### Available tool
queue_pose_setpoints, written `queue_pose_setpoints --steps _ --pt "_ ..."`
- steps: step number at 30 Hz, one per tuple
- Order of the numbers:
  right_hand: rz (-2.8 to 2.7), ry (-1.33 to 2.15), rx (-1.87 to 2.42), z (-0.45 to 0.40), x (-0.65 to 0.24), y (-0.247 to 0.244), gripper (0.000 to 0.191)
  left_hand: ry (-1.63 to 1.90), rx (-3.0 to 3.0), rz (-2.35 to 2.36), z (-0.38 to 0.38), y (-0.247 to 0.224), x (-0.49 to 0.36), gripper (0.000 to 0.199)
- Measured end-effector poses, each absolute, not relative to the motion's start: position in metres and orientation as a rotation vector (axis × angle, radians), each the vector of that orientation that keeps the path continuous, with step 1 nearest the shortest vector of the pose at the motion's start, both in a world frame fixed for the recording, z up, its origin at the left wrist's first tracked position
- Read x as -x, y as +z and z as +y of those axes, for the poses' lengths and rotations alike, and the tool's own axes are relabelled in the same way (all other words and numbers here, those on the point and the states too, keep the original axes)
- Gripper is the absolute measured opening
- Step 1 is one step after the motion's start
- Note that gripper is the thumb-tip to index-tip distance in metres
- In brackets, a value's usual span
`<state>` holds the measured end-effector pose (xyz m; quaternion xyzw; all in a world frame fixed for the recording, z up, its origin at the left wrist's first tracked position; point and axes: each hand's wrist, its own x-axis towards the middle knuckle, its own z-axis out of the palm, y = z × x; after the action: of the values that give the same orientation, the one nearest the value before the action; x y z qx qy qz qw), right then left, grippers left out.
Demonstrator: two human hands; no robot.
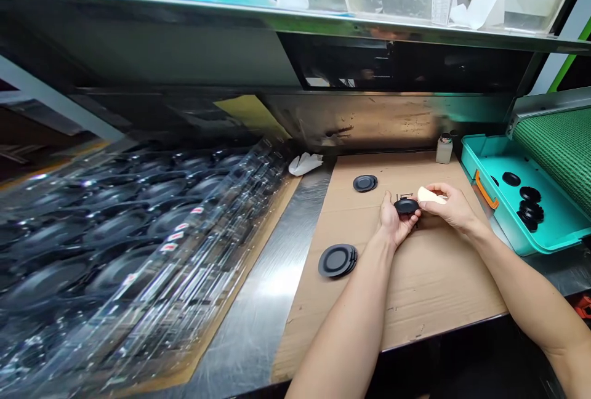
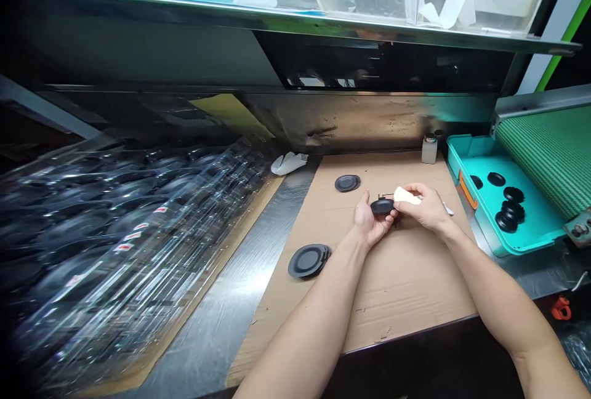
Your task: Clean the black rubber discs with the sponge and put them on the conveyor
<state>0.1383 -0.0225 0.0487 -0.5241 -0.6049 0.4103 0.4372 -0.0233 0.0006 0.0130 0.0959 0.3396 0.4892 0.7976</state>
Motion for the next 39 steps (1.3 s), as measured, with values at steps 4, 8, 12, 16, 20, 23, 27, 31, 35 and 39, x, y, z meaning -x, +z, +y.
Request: queue_pose_setpoints --steps 4,8,12,16,20,23,27,31,35,39 --pt "-1.52 1.007 1.302 -0.022 -0.14 0.045 0.051 1.037 -0.197 0.758 0.001 0.014 0.023 0.065" --pt "-1.551 1.007 1.308 -0.021 -0.14 0.043 0.052 1.063 -0.223 0.74 0.0 0.013 0.021 0.061" --pt "-1.635 1.004 1.261 -0.025 -0.136 0.044 0.051 1.131 -0.271 0.641 0.0 0.012 0.019 0.048" --pt "-1.903 0.718 1.255 -0.034 -0.133 0.046 0.046 1.117 -0.318 0.562 -0.001 0.013 0.019 0.045" --pt "-2.102 0.575 1.272 -0.038 -0.134 0.05 0.038 1.105 -0.379 0.621 -0.003 0.012 0.016 0.047" --pt "-2.127 0.59 1.204 -0.035 -0.13 0.049 0.036 1.113 -0.397 0.667 -0.004 0.009 0.009 0.042" --pt "-2.094 0.413 1.256 -0.028 -0.124 0.041 0.042 1.127 -0.388 0.72 -0.007 0.006 0.002 0.035" --pt "-2.225 0.449 1.092 -0.028 -0.124 0.039 0.042 1.158 -0.368 0.681 -0.008 0.007 0.004 0.036" --pt "-2.227 0.39 1.176 -0.03 -0.132 0.046 0.039 1.163 -0.349 0.693 -0.006 0.009 0.006 0.038" --pt "-2.209 0.393 1.276 -0.026 -0.141 0.044 0.033 1.126 -0.436 0.724 -0.006 0.006 0.002 0.058"
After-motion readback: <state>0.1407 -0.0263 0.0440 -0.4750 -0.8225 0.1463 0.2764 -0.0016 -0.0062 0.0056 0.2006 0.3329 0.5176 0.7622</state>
